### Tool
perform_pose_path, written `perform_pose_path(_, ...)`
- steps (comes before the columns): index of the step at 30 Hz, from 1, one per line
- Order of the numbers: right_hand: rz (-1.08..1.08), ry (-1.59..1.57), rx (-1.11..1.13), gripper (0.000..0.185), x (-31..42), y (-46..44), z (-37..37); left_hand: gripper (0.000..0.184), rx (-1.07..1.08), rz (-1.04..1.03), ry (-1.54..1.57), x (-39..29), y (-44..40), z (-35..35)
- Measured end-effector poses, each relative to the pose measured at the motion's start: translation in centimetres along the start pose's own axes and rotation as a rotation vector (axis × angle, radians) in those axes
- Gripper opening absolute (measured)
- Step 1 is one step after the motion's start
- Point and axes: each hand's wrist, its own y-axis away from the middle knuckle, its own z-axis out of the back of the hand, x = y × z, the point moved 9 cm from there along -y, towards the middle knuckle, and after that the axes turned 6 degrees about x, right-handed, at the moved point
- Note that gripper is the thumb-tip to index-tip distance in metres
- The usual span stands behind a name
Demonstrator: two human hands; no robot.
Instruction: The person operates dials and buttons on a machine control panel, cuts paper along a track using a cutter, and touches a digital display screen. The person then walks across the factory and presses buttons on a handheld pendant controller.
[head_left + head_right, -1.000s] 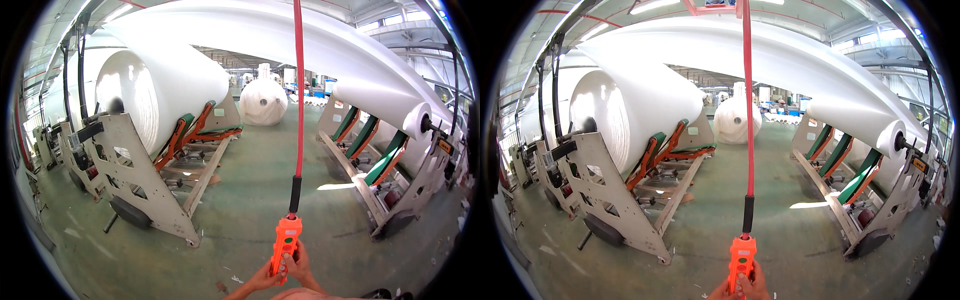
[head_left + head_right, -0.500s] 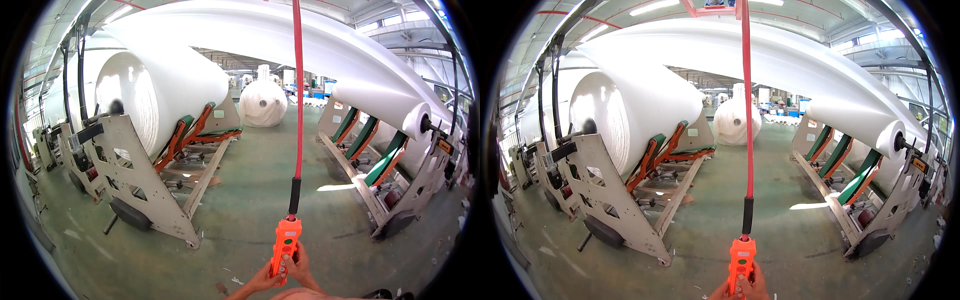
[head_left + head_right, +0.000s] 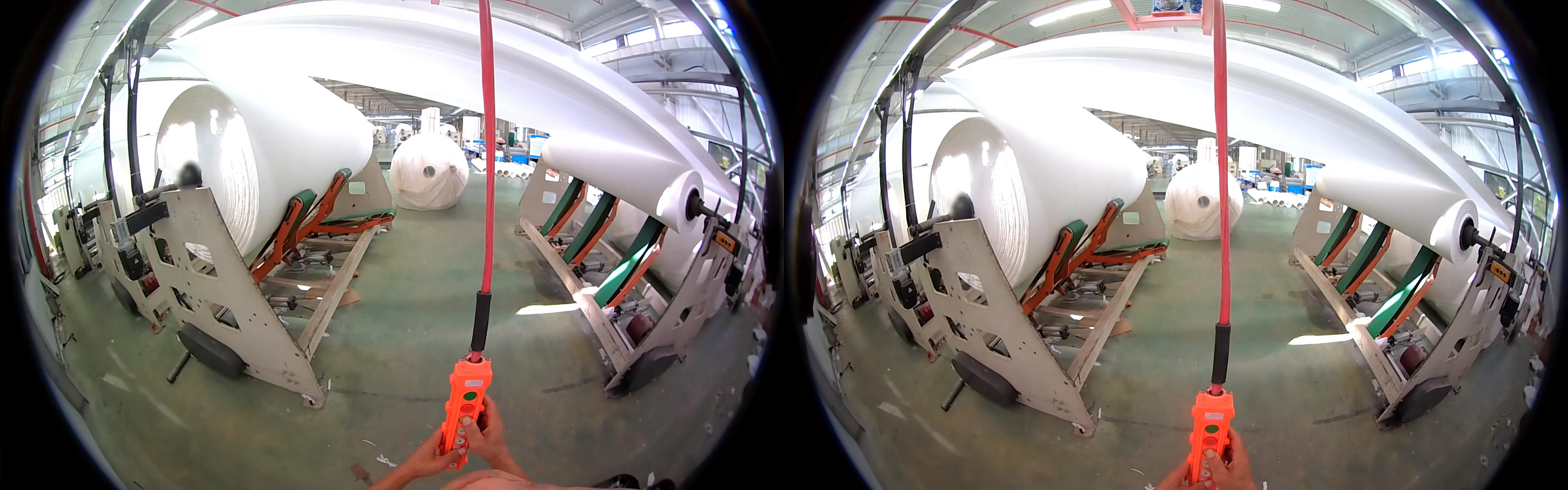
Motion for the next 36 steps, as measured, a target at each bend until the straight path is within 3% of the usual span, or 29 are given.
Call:
perform_pose_path(4,0.024,0.025,-0.011,0.052,0.7,-0.1,-0.2,0.058,0.074,-0.042,0.071,-2.6,0.2,-0.5)
perform_pose_path(15,0.041,0.029,-0.01,0.051,0.9,-0.2,-0.3,0.058,0.011,-0.013,0.0,0.2,0.0,0.0)
perform_pose_path(21,0.024,0.023,-0.007,0.054,0.4,-0.1,-0.2,0.059,0.084,0.01,0.021,-4.0,0.4,-0.8)
perform_pose_path(36,0.059,0.038,-0.013,0.055,0.2,-0.1,0.1,0.057,0.05,0.016,0.022,-3.8,0.5,-0.9)
